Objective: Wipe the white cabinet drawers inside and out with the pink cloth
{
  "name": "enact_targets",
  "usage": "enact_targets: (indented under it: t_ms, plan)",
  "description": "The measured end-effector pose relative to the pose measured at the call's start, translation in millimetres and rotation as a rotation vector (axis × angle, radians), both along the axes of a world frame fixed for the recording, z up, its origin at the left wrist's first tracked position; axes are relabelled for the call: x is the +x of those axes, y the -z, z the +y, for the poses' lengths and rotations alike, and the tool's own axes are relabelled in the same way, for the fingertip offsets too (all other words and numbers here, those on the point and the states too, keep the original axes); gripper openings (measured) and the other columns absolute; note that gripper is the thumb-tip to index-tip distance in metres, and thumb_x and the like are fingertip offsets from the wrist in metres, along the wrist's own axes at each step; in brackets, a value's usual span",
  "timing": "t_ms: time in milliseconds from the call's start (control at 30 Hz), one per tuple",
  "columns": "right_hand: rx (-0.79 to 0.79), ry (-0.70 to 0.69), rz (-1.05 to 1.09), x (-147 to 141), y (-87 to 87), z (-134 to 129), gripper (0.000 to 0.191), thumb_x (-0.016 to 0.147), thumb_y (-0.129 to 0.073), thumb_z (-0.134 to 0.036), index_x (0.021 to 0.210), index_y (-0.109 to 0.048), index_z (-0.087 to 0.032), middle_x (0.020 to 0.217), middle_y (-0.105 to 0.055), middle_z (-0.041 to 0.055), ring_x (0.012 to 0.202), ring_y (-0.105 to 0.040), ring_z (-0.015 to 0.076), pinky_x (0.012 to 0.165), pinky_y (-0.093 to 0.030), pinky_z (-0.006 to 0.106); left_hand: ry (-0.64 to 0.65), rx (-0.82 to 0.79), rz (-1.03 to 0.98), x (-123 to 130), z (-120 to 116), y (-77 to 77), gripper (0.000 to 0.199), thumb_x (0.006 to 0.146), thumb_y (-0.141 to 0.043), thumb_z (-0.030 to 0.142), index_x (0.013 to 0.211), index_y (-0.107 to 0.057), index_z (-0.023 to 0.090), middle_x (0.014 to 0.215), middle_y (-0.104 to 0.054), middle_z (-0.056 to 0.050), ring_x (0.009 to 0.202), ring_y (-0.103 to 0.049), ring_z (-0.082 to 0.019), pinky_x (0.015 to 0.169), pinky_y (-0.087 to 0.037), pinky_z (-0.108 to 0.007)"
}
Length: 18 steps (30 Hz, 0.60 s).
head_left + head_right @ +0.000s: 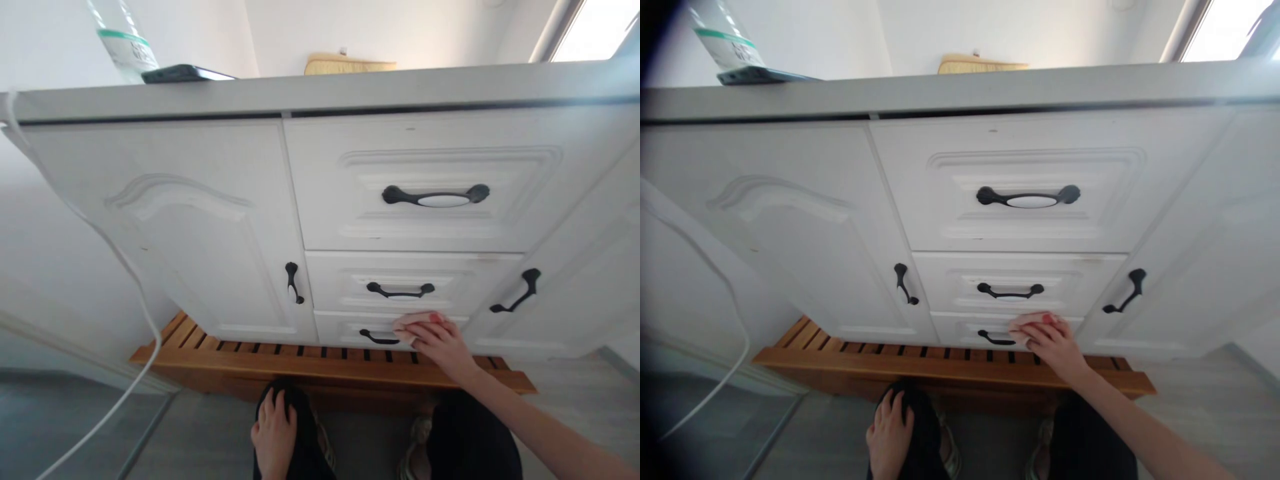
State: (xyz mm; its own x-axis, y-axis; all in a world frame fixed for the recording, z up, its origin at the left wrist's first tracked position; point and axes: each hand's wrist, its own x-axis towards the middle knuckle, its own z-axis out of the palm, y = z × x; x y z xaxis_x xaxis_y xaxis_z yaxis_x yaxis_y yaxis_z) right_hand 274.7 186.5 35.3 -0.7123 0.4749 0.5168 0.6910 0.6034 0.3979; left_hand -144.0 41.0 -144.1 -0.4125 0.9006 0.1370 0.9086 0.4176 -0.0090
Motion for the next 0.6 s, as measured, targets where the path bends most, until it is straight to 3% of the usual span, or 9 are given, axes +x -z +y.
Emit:
enact_targets:
  t_ms: [67, 133, 233, 300, 400, 500, 600]
  plan:
    - [-0.03, 0.126, 0.065, 53, 9.6, -11, 0.027, 0.09, -0.058, -0.013, 0.095, -0.073, -0.035, 0.123, -0.073, -0.0071, 0.109, -0.057, 0.0232, 0.097, -0.039, 0.044, -0.004, -0.008, 0.004, 2, 2, 0.2, 0.043, 0.1, -0.033, 0.026, 0.134, -0.059, 0.021, 0.147, -0.055, -0.011, 0.128, -0.055, -0.025, 0.088, -0.048, -0.037]
    - [-0.109, 0.273, 0.199, 89, 22.1, -23, 0.034, 0.086, -0.055, -0.012, 0.101, -0.075, -0.036, 0.122, -0.072, -0.0009, 0.111, -0.057, 0.0265, 0.091, -0.044, 0.043, -0.007, -0.014, 0.009, 5, 3, 0.5, 0.044, 0.1, -0.032, 0.026, 0.134, -0.059, 0.021, 0.147, -0.055, -0.011, 0.13, -0.054, -0.025, 0.089, -0.047, -0.038]
    - [-0.159, 0.407, 0.421, 88, 37.6, -39, 0.046, 0.081, -0.049, -0.008, 0.11, -0.076, -0.033, 0.126, -0.067, 0.0063, 0.119, -0.056, 0.0291, 0.093, -0.048, 0.045, -0.006, -0.037, 0.011, 9, 5, 0.2, 0.045, 0.1, -0.032, 0.025, 0.136, -0.058, 0.02, 0.149, -0.054, -0.012, 0.133, -0.052, -0.026, 0.092, -0.047, -0.038]
    - [-0.147, 0.35, 0.501, 46, 40.2, -45, 0.046, 0.084, -0.047, -0.007, 0.109, -0.076, -0.032, 0.127, -0.065, 0.0068, 0.122, -0.055, 0.029, 0.1, -0.046, 0.048, -0.003, -0.053, 0.004, 10, 5, -0.7, 0.045, 0.099, -0.033, 0.024, 0.137, -0.058, 0.021, 0.15, -0.053, -0.012, 0.134, -0.051, -0.026, 0.093, -0.047, -0.039]
    - [-0.133, 0.136, 0.542, -57, 29.6, -41, 0.036, 0.09, -0.056, -0.014, 0.106, -0.076, -0.039, 0.122, -0.069, 0.0015, 0.122, -0.054, 0.0275, 0.103, -0.042, 0.047, 0.001, -0.053, 0.006, 9, 4, -2.1, 0.045, 0.099, -0.033, 0.023, 0.137, -0.057, 0.02, 0.15, -0.053, -0.013, 0.133, -0.052, -0.026, 0.093, -0.047, -0.039]
    - [-0.125, -0.04, 0.584, -162, 16.5, -16, 0.029, 0.093, -0.063, -0.021, 0.109, -0.075, -0.041, 0.127, -0.069, -0.0014, 0.124, -0.053, 0.0257, 0.109, -0.036, 0.046, 0.014, -0.03, 0.022, 7, 1, -1.1, 0.045, 0.099, -0.032, 0.023, 0.136, -0.058, 0.019, 0.148, -0.055, -0.014, 0.131, -0.054, -0.027, 0.091, -0.049, -0.04]
    - [-0.157, -0.089, 0.533, -227, 28.0, 14, 0.023, 0.097, -0.061, -0.03, 0.114, -0.072, -0.04, 0.139, -0.065, -0.0031, 0.12, -0.055, 0.0237, 0.106, -0.037, 0.045, 0.021, -0.013, 0.019, 2, -1, 3.1, 0.045, 0.099, -0.033, 0.023, 0.135, -0.059, 0.02, 0.147, -0.056, -0.013, 0.129, -0.056, -0.027, 0.09, -0.05, -0.04]
